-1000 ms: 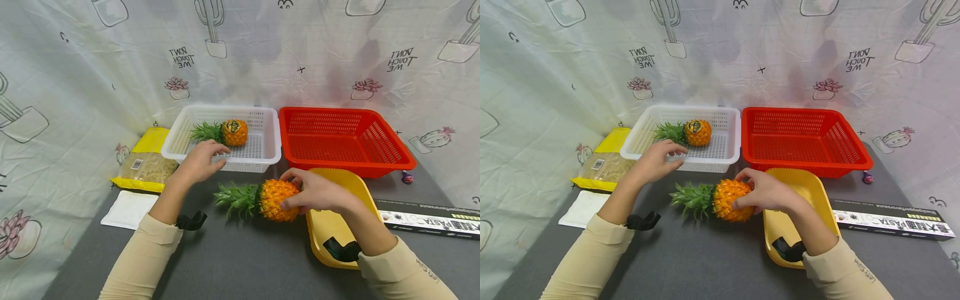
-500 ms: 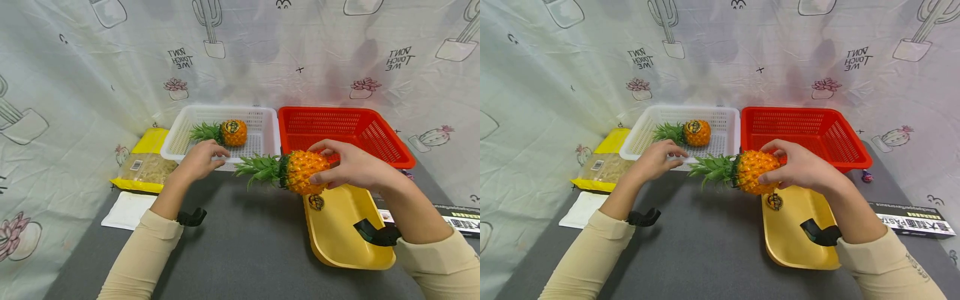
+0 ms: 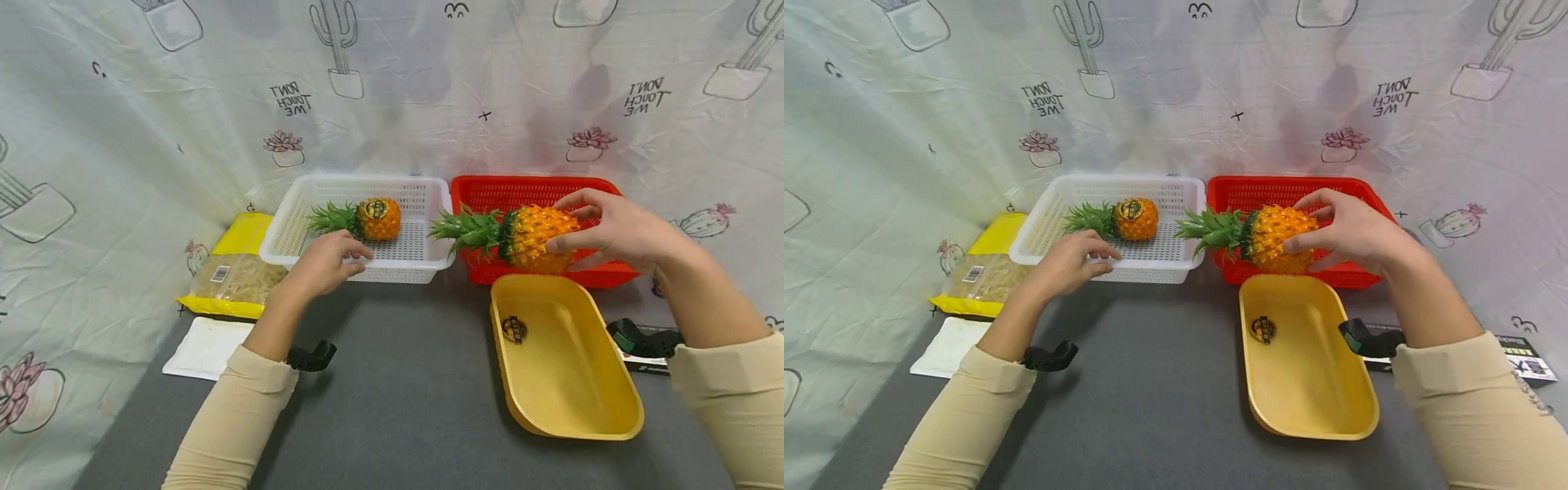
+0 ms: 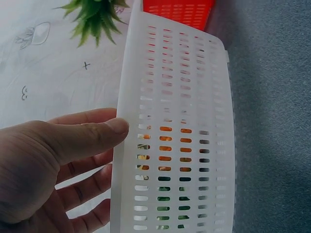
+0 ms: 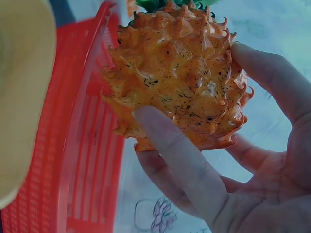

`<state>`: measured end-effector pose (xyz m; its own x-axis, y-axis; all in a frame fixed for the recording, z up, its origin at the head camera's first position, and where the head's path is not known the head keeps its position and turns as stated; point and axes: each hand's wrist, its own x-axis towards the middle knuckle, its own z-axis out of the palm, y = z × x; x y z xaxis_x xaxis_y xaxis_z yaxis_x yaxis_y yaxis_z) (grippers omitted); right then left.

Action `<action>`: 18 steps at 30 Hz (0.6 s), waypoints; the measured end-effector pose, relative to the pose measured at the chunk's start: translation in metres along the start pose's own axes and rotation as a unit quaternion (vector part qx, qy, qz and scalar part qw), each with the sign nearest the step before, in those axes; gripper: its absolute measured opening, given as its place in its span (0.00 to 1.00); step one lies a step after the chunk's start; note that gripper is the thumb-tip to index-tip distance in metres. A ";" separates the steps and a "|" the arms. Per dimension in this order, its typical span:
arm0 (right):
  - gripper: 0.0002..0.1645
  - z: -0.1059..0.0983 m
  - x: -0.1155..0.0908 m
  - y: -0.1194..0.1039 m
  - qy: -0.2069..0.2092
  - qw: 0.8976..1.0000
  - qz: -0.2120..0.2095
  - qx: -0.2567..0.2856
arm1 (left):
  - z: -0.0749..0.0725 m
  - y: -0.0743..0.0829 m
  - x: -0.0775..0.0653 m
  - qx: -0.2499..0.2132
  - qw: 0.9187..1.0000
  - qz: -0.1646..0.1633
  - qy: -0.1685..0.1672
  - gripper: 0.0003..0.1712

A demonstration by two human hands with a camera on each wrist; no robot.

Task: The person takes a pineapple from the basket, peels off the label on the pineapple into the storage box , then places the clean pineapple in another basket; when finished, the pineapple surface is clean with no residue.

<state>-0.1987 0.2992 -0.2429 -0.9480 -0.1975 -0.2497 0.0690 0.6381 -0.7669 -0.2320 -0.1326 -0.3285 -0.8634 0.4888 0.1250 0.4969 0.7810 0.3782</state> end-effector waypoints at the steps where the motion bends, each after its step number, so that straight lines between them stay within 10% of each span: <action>1: 0.48 -0.004 0.003 0.002 0.001 1.000 0.001 -0.002 | 0.000 0.000 0.000 0.002 1.000 -0.002 -0.001 0.13; 18: 0.37 -0.066 0.048 0.042 0.000 0.999 0.022 0.035 | -0.001 0.000 0.000 0.005 1.000 -0.025 -0.004 0.12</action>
<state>-0.2622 0.3657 -0.2485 -0.9435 -0.1709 -0.2840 0.1319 0.5924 -0.7948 -0.2323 -0.1328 -0.3279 -0.8862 0.4526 0.0986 0.4544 0.8081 0.3748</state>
